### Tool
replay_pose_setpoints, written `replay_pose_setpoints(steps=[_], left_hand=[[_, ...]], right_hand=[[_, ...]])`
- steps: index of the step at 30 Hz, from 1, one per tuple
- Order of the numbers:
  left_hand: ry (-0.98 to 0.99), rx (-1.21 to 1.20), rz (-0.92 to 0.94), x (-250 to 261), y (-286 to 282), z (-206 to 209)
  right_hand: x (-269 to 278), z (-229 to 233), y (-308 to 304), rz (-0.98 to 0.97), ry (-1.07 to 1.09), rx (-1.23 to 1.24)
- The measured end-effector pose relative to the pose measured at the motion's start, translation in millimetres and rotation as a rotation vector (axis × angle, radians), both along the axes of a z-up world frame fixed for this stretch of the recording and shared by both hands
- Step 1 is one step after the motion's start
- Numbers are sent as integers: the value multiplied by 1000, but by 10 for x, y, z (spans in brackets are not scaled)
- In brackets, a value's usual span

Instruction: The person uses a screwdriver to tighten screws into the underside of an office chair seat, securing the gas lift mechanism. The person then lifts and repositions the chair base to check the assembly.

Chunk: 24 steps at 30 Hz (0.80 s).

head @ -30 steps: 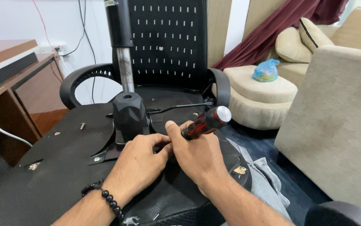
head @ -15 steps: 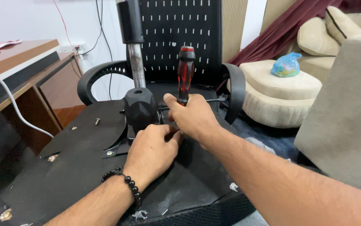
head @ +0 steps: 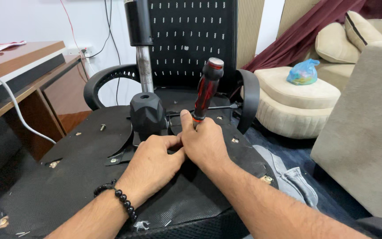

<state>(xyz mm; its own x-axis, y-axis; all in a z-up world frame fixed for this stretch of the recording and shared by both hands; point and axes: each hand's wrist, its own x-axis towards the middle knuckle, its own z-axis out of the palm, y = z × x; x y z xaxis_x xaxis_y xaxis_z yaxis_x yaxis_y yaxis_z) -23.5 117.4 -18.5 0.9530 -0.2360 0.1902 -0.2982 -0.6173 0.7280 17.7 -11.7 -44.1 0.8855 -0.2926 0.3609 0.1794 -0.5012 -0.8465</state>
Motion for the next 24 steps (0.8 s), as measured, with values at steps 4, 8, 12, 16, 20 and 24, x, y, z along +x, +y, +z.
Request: replay_pose_setpoints(steps=[4,8,12,16,20,24], left_hand=[[-39,19,-16,54,30,-54],[-73,22,-17,51,33,-67],[272,106,82,31,95,-67],[-153,4,-40,19,136,-110],[2,30,5,66,137,-116],[127,106,53,105,114,-83]], right_hand=[[-6,-36,42,-64,10,-36],[28,-71,52,-70,26,-49],[5,-84,90,-31,61,52],[-25,-54,137,-37,52,22],[-46,-40,179,-46,52,42],[-63,-22,158,-26,106,56]])
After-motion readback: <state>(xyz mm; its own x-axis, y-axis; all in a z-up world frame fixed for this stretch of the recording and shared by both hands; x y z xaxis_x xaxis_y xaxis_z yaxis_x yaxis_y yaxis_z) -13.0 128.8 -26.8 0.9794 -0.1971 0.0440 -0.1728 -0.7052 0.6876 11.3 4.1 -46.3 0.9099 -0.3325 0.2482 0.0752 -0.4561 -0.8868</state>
